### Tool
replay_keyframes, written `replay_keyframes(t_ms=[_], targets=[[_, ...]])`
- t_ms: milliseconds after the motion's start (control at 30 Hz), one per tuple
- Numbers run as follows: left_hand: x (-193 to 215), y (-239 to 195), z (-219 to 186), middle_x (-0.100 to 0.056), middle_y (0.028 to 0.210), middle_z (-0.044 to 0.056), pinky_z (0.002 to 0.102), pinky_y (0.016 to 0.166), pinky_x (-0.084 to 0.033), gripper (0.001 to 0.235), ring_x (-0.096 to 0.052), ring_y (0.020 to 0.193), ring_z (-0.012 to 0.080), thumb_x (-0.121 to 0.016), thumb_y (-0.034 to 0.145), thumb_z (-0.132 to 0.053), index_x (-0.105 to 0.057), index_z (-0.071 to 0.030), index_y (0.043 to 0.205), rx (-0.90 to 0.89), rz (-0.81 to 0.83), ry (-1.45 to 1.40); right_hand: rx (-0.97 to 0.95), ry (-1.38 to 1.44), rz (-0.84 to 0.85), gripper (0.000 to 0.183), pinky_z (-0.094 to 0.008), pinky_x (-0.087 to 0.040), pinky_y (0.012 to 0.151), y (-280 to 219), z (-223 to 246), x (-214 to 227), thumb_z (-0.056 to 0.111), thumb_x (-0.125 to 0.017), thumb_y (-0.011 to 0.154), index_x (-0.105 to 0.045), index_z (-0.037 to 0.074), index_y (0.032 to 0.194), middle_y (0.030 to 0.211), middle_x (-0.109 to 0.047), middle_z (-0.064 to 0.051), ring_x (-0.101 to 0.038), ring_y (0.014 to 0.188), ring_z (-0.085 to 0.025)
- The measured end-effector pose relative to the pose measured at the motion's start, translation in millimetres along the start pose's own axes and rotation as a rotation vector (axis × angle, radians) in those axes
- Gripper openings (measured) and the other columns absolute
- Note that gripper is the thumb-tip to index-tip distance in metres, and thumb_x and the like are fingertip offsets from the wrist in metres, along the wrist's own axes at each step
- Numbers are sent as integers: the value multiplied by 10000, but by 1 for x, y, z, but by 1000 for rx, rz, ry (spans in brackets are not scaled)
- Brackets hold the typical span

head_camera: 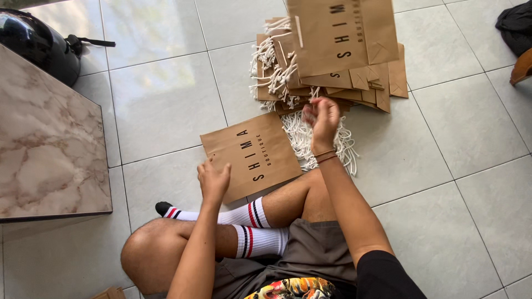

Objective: The person sits on the floor and repeatedly threads white drawstrings through the holes of brown paper shopping bags labeled 'SHIMA BOUTIQUE', then ties the ends into knots. The person handles the bags one at a time, completing each before moving to the next.

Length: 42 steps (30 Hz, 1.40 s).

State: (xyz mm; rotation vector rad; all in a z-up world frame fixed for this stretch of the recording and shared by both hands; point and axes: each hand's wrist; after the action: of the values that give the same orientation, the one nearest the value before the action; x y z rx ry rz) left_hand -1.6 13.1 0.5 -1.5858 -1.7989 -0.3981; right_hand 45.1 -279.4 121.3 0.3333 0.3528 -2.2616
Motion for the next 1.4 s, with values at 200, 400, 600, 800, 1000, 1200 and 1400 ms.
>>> replay_keyframes(t_ms=[200,400,600,800,1000,1200,1400], targets=[[-66,34,87,-418,1311,192,679,912,-517,659,-525,1201,485,-753,830,-249,-495,20,1374,105,134,341,496,-1491,704,335,-506,-461,1124,63,-159,86,54,-541,891,-785,139,1104,1469,-576,-133,-621,1275,-372],[-50,16,51,-455,1255,177,603,869,-570,725,-565,1163,440,-764,849,-209,-468,59,1454,35,81,491,411,-1652,627,281,-407,-596,928,65,-200,91,89,-556,853,-762,130,1040,1118,-666,-86,-667,1084,-342],[-41,-2,32,-508,1210,185,539,834,-612,707,-606,1125,398,-775,868,-214,-484,100,1431,-34,53,612,490,-1564,543,318,-384,-603,842,45,-168,80,214,-702,864,-757,230,1177,904,-726,-13,-716,951,-248],[-37,3,33,-527,1178,215,591,880,-569,498,-613,1117,469,-661,893,-41,-461,105,1326,-44,65,423,701,-1403,725,118,-449,-452,1058,35,-185,80,204,-676,910,-759,226,992,940,-756,-14,-704,1002,-254],[-12,-7,20,-669,1144,313,601,966,-522,466,-637,1156,546,-538,751,-5,-450,-59,1205,143,237,-39,573,-1034,813,118,-439,-549,924,-15,-121,36,85,-645,955,-721,120,1039,930,-751,-102,-726,955,-305],[-25,3,29,-721,1066,246,525,936,-543,482,-675,1136,472,-583,673,-33,-518,-86,1148,201,284,-105,136,-870,772,99,-315,-575,714,-44,-138,19,143,-701,910,-764,137,986,916,-717,-52,-701,781,-181],[-40,20,35,-738,1012,226,541,884,-570,423,-707,1074,427,-706,871,-422,-682,-57,1083,203,383,56,-13,-810,735,108,-310,-554,699,-58,-156,16,160,-705,906,-769,138,990,946,-720,-76,-684,764,-173]])
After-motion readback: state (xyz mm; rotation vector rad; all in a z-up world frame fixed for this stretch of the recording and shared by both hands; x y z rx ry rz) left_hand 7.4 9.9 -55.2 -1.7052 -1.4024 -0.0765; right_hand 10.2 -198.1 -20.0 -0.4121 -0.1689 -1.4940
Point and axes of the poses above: each hand's wrist, its own y-axis towards the middle knuckle, its own x-axis out of the back of the hand, z = x × y
